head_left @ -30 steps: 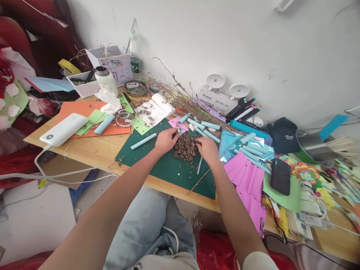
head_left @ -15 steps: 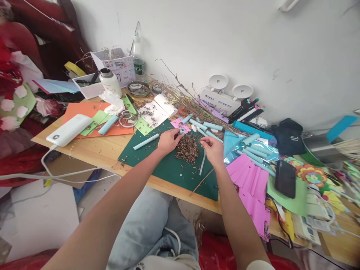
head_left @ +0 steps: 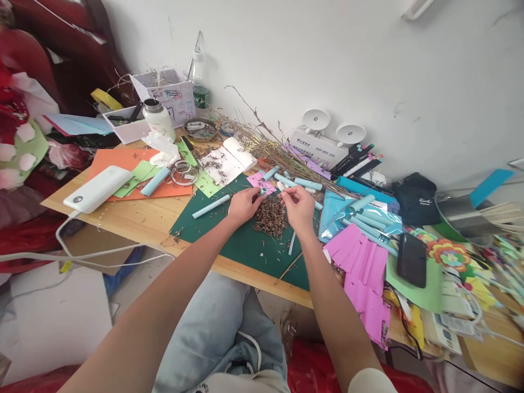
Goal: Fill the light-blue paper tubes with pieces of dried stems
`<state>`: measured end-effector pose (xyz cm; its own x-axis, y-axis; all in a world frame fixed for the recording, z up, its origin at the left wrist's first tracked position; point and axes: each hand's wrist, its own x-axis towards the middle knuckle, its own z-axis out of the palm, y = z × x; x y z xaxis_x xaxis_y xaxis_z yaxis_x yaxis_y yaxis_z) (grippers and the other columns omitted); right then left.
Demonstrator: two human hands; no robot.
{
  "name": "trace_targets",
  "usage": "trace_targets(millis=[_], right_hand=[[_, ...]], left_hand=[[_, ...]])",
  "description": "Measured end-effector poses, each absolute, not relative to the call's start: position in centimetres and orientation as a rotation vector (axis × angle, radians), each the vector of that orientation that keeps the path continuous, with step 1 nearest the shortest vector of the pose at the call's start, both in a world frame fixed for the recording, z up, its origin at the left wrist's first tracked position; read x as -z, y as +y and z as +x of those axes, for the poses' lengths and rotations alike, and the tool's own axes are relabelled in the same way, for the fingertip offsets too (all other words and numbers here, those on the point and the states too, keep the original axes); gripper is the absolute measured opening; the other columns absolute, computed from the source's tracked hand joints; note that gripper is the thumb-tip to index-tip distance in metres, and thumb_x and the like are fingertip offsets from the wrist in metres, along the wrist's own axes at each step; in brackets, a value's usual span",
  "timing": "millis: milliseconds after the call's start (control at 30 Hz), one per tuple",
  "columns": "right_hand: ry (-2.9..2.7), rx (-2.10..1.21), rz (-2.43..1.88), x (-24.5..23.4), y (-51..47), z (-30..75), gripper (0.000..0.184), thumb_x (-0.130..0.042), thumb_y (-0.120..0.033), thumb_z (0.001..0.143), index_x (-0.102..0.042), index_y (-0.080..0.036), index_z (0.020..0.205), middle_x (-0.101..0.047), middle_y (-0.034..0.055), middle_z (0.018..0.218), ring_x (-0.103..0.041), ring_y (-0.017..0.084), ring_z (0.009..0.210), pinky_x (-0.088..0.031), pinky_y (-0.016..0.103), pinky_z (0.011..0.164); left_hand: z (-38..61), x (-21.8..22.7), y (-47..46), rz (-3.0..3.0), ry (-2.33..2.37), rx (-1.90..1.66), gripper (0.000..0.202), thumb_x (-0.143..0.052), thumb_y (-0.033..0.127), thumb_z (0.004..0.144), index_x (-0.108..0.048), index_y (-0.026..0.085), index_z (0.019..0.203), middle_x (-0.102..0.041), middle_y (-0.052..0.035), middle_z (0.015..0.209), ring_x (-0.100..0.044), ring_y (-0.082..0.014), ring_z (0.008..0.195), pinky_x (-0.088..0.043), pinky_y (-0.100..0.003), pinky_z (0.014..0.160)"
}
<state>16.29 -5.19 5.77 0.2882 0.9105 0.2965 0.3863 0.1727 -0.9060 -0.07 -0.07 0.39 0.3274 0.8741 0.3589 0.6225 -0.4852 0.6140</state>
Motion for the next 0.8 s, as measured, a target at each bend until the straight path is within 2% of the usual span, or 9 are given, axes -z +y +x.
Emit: trace_targets(millis=[100, 233, 400, 567, 733, 800], right_hand=[[-1.365, -0.513, -1.423, -6.2, -3.9, 15.4, 0.014, -0.065, -0.032, 0.08, -0.07, -0.019, 0.08, -0.069, 0.0015, 0.069, -0.062, 0.018, 0.062, -0.051, 0.031, 0.063], [-1.477, -0.431, -1.426, -6.7, -3.0, 14.6, 0.016, -0.066, -0.031, 0.081, -0.076, -0.02, 0.083, -0.075, 0.0045, 0.086, -0.068, 0.021, 0.08, -0.055, 0.034, 0.077], [-1.718, -0.291, -1.452, -6.7, -2.7, 14.5, 0.02, -0.059, -0.019, 0.085, -0.079, -0.024, 0.088, -0.073, 0.0047, 0.094, -0.067, 0.021, 0.09, -0.055, 0.039, 0.088], [-1.878, -0.21, -1.434, -6.4, -2.7, 14.7, 0.03, -0.053, -0.011, 0.084, -0.079, -0.024, 0.092, -0.069, 0.0058, 0.097, -0.065, 0.02, 0.09, -0.055, 0.039, 0.086], [-1.803, -0.311, -1.423, -6.5, -2.6, 14.5, 0.029, -0.055, -0.01, 0.082, -0.074, -0.022, 0.1, -0.071, 0.0047, 0.095, -0.066, 0.02, 0.085, -0.055, 0.037, 0.083], [-1.771, -0.348, -1.435, -6.5, -2.5, 14.5, 0.026, -0.057, -0.01, 0.08, -0.071, -0.021, 0.098, -0.071, 0.0036, 0.09, -0.066, 0.019, 0.079, -0.056, 0.035, 0.079]], left_hand=[[-0.1, -0.3, 0.0, 2.233, 1.327, -0.955, 0.022, -0.056, 0.039, 0.094, -0.061, 0.021, 0.082, -0.066, -0.0023, 0.078, -0.059, -0.0179, 0.074, -0.036, -0.027, 0.064], [-0.1, -0.2, -0.1, 2.24, 1.328, -0.943, 0.022, -0.055, 0.04, 0.094, -0.062, 0.021, 0.084, -0.067, -0.0026, 0.079, -0.06, -0.0179, 0.073, -0.037, -0.027, 0.064], [-0.1, -0.6, -0.2, 2.221, 1.321, -0.935, 0.022, -0.055, 0.039, 0.094, -0.064, 0.021, 0.088, -0.068, -0.0035, 0.081, -0.06, -0.0183, 0.074, -0.039, -0.027, 0.066], [-0.1, -0.6, -0.2, 2.212, 1.323, -0.924, 0.02, -0.055, 0.038, 0.094, -0.065, 0.021, 0.091, -0.068, -0.0036, 0.082, -0.061, -0.0182, 0.075, -0.04, -0.027, 0.066], [-0.2, -0.3, -0.1, 2.233, 1.313, -0.939, 0.02, -0.055, 0.038, 0.094, -0.065, 0.021, 0.09, -0.069, -0.0041, 0.083, -0.061, -0.019, 0.075, -0.039, -0.027, 0.066], [-0.2, -0.3, -0.1, 2.236, 1.317, -0.938, 0.02, -0.055, 0.038, 0.094, -0.065, 0.021, 0.088, -0.068, -0.004, 0.083, -0.061, -0.019, 0.075, -0.039, -0.027, 0.066]])
